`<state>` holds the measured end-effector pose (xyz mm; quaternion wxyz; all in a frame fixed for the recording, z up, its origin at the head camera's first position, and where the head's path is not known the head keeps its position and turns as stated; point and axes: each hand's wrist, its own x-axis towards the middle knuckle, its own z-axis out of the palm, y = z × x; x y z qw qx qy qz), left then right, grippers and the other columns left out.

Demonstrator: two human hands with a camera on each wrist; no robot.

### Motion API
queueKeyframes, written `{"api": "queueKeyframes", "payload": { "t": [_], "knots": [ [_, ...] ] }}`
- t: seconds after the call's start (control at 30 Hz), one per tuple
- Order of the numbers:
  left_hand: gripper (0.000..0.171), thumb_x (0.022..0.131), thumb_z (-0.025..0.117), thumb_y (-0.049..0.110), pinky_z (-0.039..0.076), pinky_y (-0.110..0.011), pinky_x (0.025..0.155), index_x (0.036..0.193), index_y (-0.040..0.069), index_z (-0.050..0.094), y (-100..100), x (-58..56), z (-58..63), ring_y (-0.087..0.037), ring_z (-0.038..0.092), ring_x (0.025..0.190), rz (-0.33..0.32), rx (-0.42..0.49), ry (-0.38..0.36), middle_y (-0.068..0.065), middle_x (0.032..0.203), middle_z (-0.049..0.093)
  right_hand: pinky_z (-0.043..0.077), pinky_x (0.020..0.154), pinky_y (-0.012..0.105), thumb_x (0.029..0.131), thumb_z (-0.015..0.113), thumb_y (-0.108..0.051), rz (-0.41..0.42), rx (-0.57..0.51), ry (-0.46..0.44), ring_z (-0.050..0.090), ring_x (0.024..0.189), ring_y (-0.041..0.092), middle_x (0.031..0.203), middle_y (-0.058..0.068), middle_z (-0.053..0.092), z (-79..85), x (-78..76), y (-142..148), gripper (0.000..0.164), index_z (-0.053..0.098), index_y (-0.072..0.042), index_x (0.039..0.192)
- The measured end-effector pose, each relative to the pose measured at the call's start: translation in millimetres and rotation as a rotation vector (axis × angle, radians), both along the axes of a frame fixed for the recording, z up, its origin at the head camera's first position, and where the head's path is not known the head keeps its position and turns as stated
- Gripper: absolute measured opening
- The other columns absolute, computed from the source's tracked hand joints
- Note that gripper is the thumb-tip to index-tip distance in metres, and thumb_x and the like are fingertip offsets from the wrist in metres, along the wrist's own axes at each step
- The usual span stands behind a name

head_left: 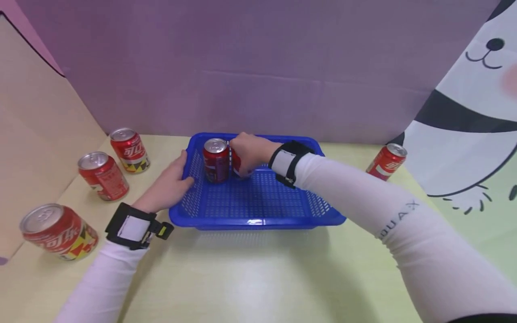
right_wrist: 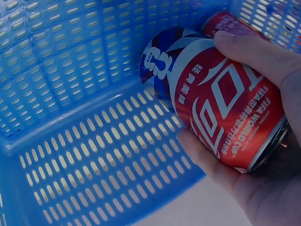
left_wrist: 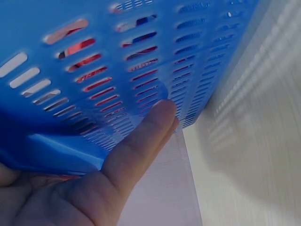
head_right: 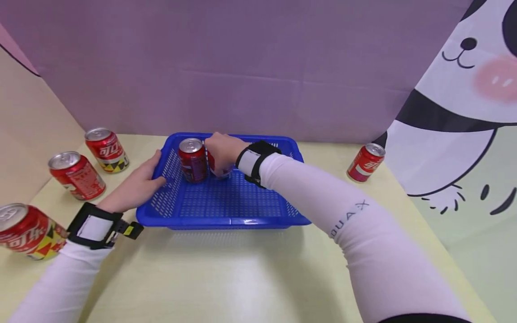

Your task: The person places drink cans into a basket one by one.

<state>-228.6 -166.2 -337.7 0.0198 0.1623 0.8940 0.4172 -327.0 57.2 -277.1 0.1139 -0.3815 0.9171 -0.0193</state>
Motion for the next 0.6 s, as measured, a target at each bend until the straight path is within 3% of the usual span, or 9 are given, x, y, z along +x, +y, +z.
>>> {"api": "queueKeyframes", "payload": {
  "t": [0.1,0.2,0.3,0.37,0.5,0.6],
  "knots": [
    [0.069,0.099,0.044,0.002,0.007,-0.051,0.117,0.150,-0.013,-0.001,1.5,0.3,1.5,-0.041,0.003,0.145,-0.008,0.005,0.005,-0.031,0.157,0.000,0.053,0.057,0.028,0.065,0.082,-0.011,-0.027,0.039,0.043,0.062,0.070,0.016,0.081,0.001,0.064,-0.8,1.0,-0.1,0.030,0.063,-0.010,0.089],
    [0.070,0.099,0.044,0.002,0.007,-0.051,0.116,0.150,-0.013,-0.001,1.4,1.1,3.0,-0.041,0.003,0.145,-0.009,0.006,0.011,-0.032,0.157,0.000,0.053,0.065,0.032,0.066,0.087,-0.021,-0.041,0.098,0.142,0.059,0.083,0.018,0.091,0.002,0.061,0.3,2.3,-1.0,0.045,0.063,-0.010,0.102],
    [0.070,0.099,0.043,0.001,0.007,-0.051,0.116,0.150,-0.013,-0.002,-0.2,1.5,3.0,-0.041,0.003,0.145,-0.006,0.006,0.012,-0.032,0.157,0.001,0.052,0.077,0.039,0.067,0.089,-0.035,-0.038,0.165,0.204,0.053,0.102,0.023,0.108,0.006,0.057,3.4,5.0,-2.0,0.067,0.059,-0.008,0.121],
    [0.069,0.099,0.043,0.001,0.007,-0.051,0.116,0.150,-0.013,-0.002,-0.9,1.4,1.6,-0.041,0.003,0.145,-0.007,0.010,0.011,-0.031,0.157,0.000,0.050,0.087,0.043,0.068,0.087,-0.046,-0.036,0.181,0.199,0.048,0.115,0.027,0.123,0.010,0.053,8.4,8.2,1.8,0.083,0.053,-0.008,0.134],
    [0.069,0.099,0.043,0.001,0.007,-0.051,0.116,0.150,-0.013,-0.001,-0.7,0.2,-2.5,-0.041,0.003,0.145,-0.011,0.020,0.018,-0.031,0.157,0.001,0.046,0.095,0.050,0.072,0.078,-0.061,-0.083,0.072,0.174,0.038,0.129,0.030,0.140,0.012,0.043,31.5,19.4,31.1,0.095,0.044,-0.010,0.145],
    [0.070,0.099,0.044,0.002,0.007,-0.052,0.116,0.150,-0.013,-0.001,-1.6,0.7,-2.6,-0.041,0.003,0.145,-0.006,0.014,0.016,-0.031,0.157,0.001,0.042,0.101,0.050,0.080,0.073,-0.058,-0.142,-0.089,0.189,0.039,0.130,0.031,0.141,0.014,0.044,52.0,32.6,69.3,0.083,0.049,-0.008,0.142]
  ]
}}
